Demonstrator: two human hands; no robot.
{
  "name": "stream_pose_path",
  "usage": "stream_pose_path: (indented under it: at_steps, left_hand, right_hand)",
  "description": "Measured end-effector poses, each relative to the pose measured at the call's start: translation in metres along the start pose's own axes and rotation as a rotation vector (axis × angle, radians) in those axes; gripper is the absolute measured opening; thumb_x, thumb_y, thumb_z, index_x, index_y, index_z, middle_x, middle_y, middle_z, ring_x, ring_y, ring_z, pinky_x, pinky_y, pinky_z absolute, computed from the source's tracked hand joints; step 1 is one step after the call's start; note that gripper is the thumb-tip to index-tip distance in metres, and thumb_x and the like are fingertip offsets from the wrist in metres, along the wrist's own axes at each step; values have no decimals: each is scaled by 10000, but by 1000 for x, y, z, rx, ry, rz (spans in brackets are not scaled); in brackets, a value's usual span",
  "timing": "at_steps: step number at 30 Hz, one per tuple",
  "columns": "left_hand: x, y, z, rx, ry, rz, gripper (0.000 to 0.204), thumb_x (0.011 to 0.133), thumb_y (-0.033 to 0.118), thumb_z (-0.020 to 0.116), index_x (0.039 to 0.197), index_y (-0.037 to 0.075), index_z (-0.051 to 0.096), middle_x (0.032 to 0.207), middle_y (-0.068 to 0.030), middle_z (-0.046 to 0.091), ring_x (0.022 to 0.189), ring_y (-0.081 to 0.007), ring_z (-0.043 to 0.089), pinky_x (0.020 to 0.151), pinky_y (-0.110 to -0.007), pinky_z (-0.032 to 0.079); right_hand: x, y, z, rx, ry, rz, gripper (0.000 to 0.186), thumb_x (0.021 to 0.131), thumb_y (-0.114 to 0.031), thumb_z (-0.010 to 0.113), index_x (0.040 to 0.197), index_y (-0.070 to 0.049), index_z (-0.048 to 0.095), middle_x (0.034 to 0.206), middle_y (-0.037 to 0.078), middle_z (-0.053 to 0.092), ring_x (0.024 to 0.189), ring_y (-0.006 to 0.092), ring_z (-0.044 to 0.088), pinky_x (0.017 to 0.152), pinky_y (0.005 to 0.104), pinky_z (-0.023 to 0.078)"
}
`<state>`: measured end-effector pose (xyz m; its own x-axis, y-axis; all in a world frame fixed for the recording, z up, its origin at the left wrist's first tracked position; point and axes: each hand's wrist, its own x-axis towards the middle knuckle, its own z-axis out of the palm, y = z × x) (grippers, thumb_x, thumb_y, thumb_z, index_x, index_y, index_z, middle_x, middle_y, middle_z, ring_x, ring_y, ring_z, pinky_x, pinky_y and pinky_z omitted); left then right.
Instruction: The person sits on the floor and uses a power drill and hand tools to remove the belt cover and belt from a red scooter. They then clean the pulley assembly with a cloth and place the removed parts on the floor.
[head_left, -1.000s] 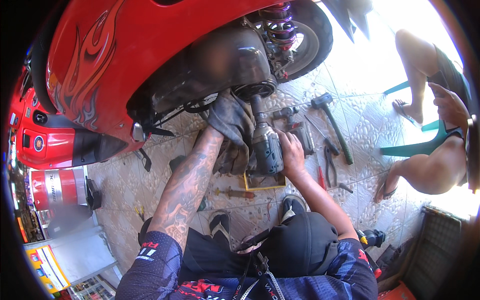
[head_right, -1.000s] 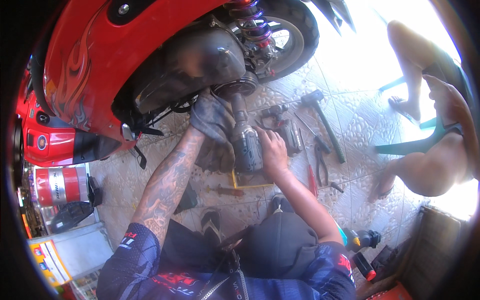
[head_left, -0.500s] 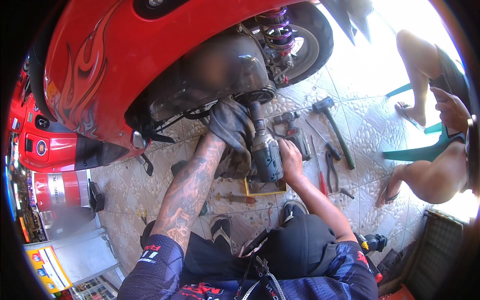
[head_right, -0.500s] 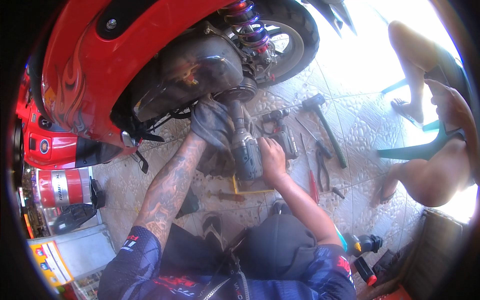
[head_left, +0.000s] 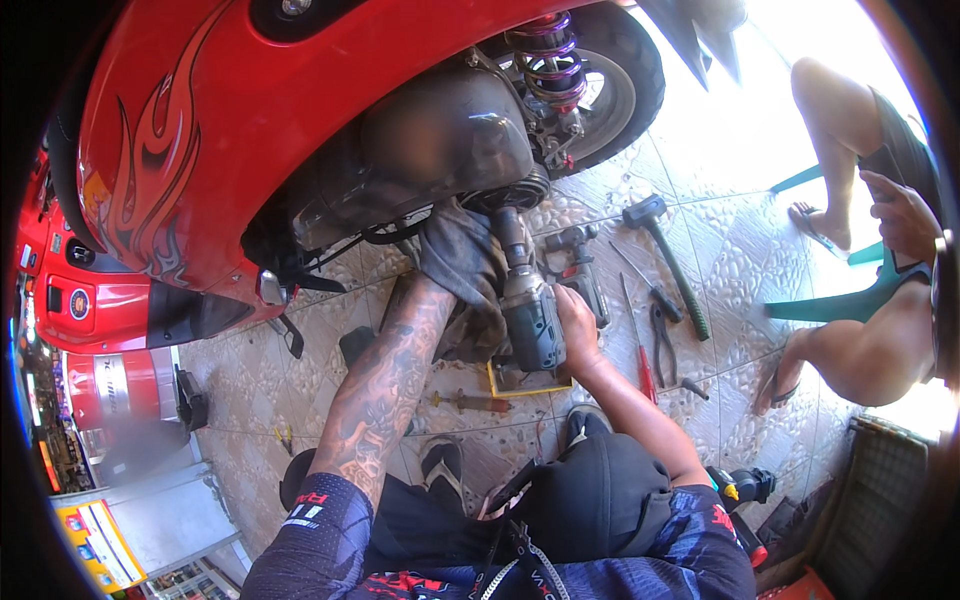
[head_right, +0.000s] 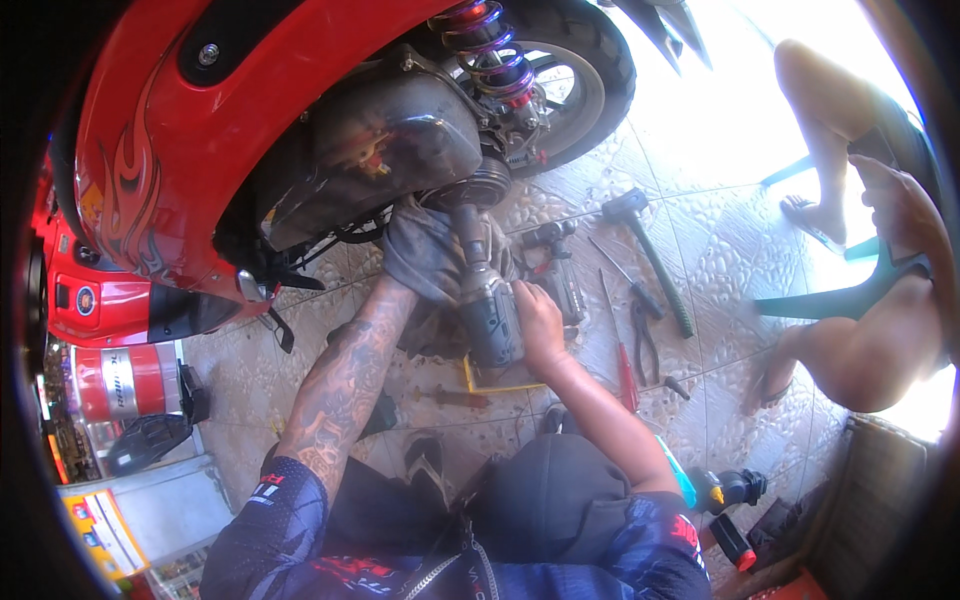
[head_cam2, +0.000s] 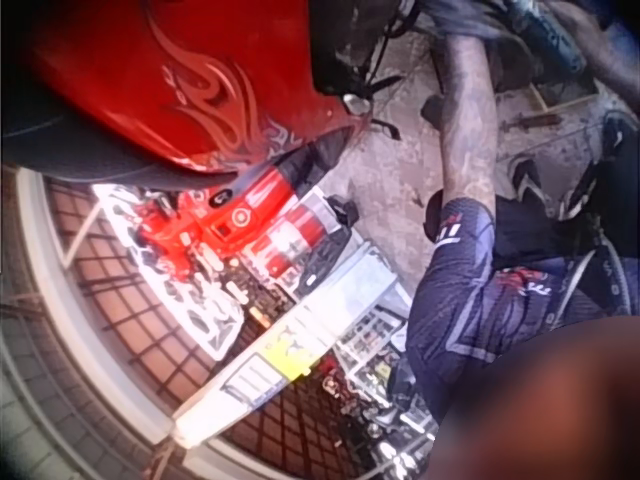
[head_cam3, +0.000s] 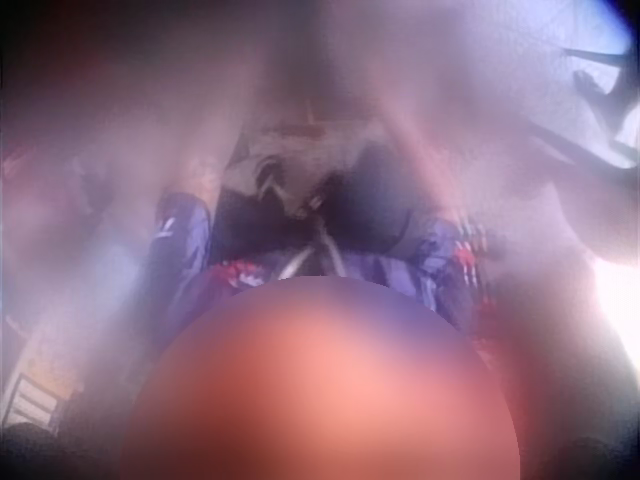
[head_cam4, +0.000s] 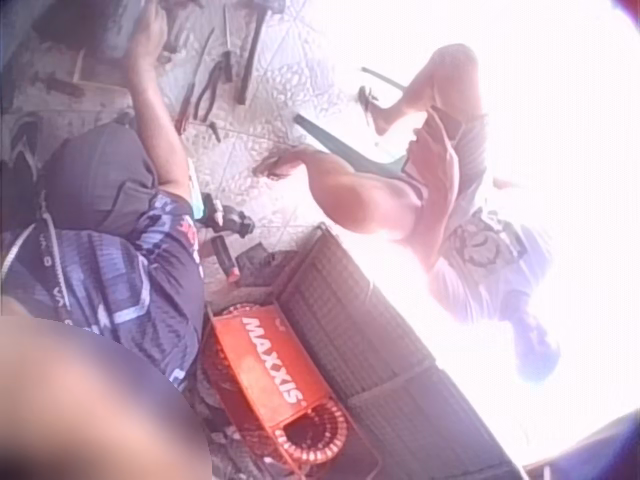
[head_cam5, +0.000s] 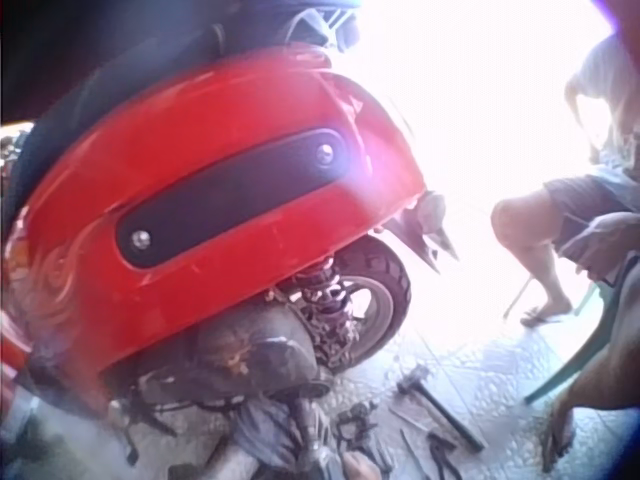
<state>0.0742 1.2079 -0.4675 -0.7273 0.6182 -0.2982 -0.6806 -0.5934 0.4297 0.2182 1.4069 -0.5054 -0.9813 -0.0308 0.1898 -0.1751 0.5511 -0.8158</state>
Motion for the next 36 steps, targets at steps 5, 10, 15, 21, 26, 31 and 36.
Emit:
stream_pose_path:
  at_steps: [5, 10, 15, 21, 26, 31, 36]
  left_hand:
    - [-3, 0, 18, -44, 14, 2, 769, 963, 720, 351, 1057, 5, 616, 878, -179, 656, 797, -338, 612, 738, -475, 536]
    - [-4, -3, 35, -67, -116, -48, 808, 952, 728, 320, 1092, -18, 595, 926, -212, 644, 835, -368, 596, 790, -491, 518]
    - [-1, -2, 24, 14, -191, 46, 693, 1003, 613, 250, 1062, -8, 551, 947, -199, 616, 881, -323, 581, 843, -462, 505]
    - [-2, 0, 15, 127, -92, 32, 782, 961, 693, 290, 1076, -27, 572, 924, -225, 629, 841, -366, 589, 794, -499, 514]
    - [-5, -2, 20, 249, -47, 85, 801, 957, 706, 300, 1090, -35, 574, 921, -235, 629, 831, -385, 587, 780, -521, 512]
    - [-9, -3, 36, 538, -3, 186, 820, 953, 718, 310, 1105, -42, 576, 918, -244, 630, 821, -404, 586, 767, -544, 511]
    - [-5, -5, 41, 881, 17, 352, 829, 954, 721, 319, 1118, -49, 578, 919, -251, 631, 822, -416, 585, 760, -560, 511]
  right_hand:
    - [-2, 0, -2, -2, -63, 53, 411, 725, -4, 668, 1125, 7, 572, 1101, 201, 640, 1059, 407, 610, 887, 454, 499]
    - [-3, 6, 7, 5, -10, 50, 489, 744, -35, 676, 1223, -9, 581, 1093, 185, 644, 1070, 392, 616, 909, 441, 497]
    - [-2, -3, 6, 104, 7, 34, 652, 710, -15, 706, 1341, -57, 550, 1074, 153, 642, 1078, 366, 615, 924, 425, 494]
    - [0, -11, -7, -6, -8, 2, 672, 667, -39, 725, 1319, -70, 567, 1061, 153, 637, 1064, 373, 615, 904, 439, 491]
    - [-1, -1, 6, -9, -15, 26, 505, 697, -73, 705, 1185, -19, 589, 1059, 192, 631, 1046, 398, 608, 879, 461, 491]
    - [-4, 9, 10, 26, 0, 26, 411, 709, -72, 702, 1094, 4, 578, 1099, 221, 633, 1072, 419, 599, 892, 457, 493]
    - [-4, 11, 13, 58, -55, 82, 471, 724, -45, 688, 1177, 19, 575, 1168, 218, 626, 1129, 414, 592, 932, 450, 491]
